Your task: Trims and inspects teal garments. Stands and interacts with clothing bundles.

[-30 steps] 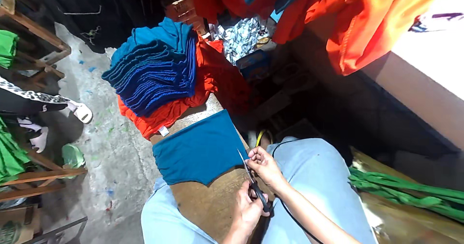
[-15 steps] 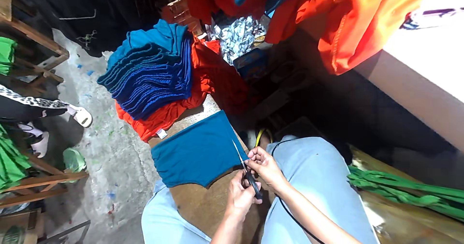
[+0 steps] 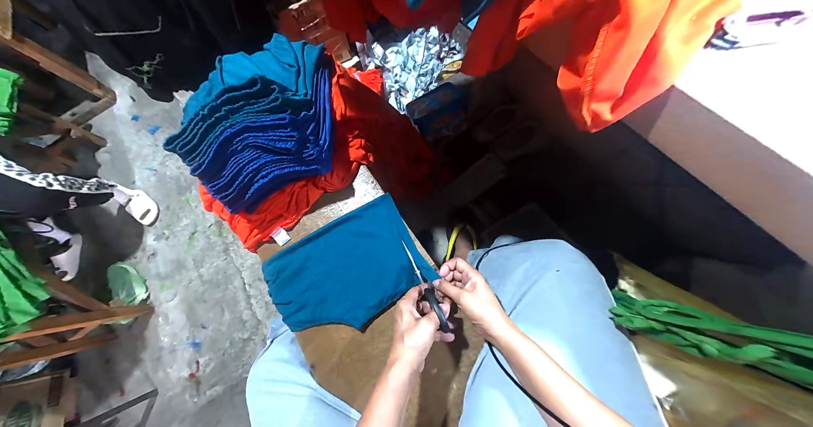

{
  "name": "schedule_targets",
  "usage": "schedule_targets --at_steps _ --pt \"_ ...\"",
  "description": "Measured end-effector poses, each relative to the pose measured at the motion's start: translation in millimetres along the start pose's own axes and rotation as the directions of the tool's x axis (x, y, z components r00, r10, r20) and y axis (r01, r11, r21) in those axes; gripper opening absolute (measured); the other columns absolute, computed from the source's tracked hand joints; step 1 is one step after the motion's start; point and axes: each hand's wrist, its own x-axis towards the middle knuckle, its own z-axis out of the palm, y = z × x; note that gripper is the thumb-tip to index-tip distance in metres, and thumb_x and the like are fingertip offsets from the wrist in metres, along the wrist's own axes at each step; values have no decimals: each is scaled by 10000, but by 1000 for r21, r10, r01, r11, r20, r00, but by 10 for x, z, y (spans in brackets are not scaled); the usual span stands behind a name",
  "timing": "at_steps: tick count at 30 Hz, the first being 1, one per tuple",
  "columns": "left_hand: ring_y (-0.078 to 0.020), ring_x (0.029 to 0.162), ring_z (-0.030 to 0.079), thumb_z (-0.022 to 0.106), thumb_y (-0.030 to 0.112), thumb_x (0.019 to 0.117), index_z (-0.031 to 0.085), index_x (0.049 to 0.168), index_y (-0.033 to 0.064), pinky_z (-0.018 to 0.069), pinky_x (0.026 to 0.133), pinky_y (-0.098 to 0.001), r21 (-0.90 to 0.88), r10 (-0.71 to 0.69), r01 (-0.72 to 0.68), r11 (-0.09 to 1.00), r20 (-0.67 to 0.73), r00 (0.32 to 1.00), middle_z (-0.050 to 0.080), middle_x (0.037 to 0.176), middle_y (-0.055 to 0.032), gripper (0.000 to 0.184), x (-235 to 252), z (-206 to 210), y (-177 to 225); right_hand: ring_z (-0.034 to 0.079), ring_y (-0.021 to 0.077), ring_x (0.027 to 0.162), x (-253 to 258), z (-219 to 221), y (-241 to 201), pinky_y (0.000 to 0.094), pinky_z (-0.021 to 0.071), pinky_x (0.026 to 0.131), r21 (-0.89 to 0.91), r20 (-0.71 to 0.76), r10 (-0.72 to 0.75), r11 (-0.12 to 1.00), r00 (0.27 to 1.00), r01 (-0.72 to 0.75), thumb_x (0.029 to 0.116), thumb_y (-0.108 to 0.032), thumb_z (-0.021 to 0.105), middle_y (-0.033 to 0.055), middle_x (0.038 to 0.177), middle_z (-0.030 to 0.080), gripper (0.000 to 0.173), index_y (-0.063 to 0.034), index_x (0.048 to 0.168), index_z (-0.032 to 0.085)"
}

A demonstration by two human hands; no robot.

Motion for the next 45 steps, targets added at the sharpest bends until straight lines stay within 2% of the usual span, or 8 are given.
schedule_targets --at_steps 6,13,16,18,25,32,37,45 --pt "-235 829 691 628 18 975 548 1313 -45 622 710 -388 -8 5 -5 1000 -36 999 634 1041 -174 352 90 -41 123 565 92 610 1 -55 11 239 498 583 8 -19 -22 1000 1000 22 941 52 640 47 780 593 121 -12 1012 567" --pt "-217 747 707 608 -19 979 525 1306 -59 628 663 -355 -23 14 -14 1000 1 1000 654 939 -156 340 168 -68 153 565 88 620 12 -69 14 232 497 591 14 -26 -21 1000 999 22 940 55 639 38 779 589 118 -17 998 567" --pt "-241 825 695 602 7 987 512 1356 -54 620 723 -390 -63 14 -15 998 -15 1000 642 1039 -181 384 206 -94 207 567 84 620 10 -80 6 226 492 588 0 -26 -21 1000 999 21 943 48 634 36 774 595 114 -24 996 564" --pt "-249 848 694 582 16 998 515 1345 -49 615 744 -401 -75 25 -27 997 -20 999 643 1061 -185 360 239 -107 243 563 85 624 2 -89 8 227 480 586 -21 -28 -27 999 999 27 946 34 635 34 772 594 109 -22 1008 565" --pt "-217 748 713 588 -39 983 523 1320 -52 628 674 -366 -92 39 -38 995 7 999 673 932 -143 343 319 -130 223 562 82 614 15 -98 -3 222 484 582 0 -36 -8 1000 999 8 945 45 633 33 765 590 115 -20 1006 561" --pt "-250 830 717 515 1 1023 509 1326 -50 623 748 -392 -123 40 -38 992 12 999 669 1030 -175 308 380 -171 352 569 78 623 13 -125 18 217 499 595 23 -37 -10 1000 999 11 934 61 629 28 777 586 125 -27 985 557" --pt "-238 780 727 527 -52 1000 519 1306 -37 623 694 -364 -146 59 -53 988 42 997 698 987 -169 306 446 -206 309 568 75 606 16 -121 13 207 494 575 36 -48 -2 999 999 4 932 68 625 28 772 595 130 -28 990 558" --pt "-246 788 717 484 4 1028 506 1316 -41 623 730 -394 -167 82 -75 983 33 996 682 971 -165 292 536 -254 439 571 80 603 13 -124 -8 209 492 567 25 -46 11 1000 999 -10 934 60 621 30 756 590 122 -26 989 554"
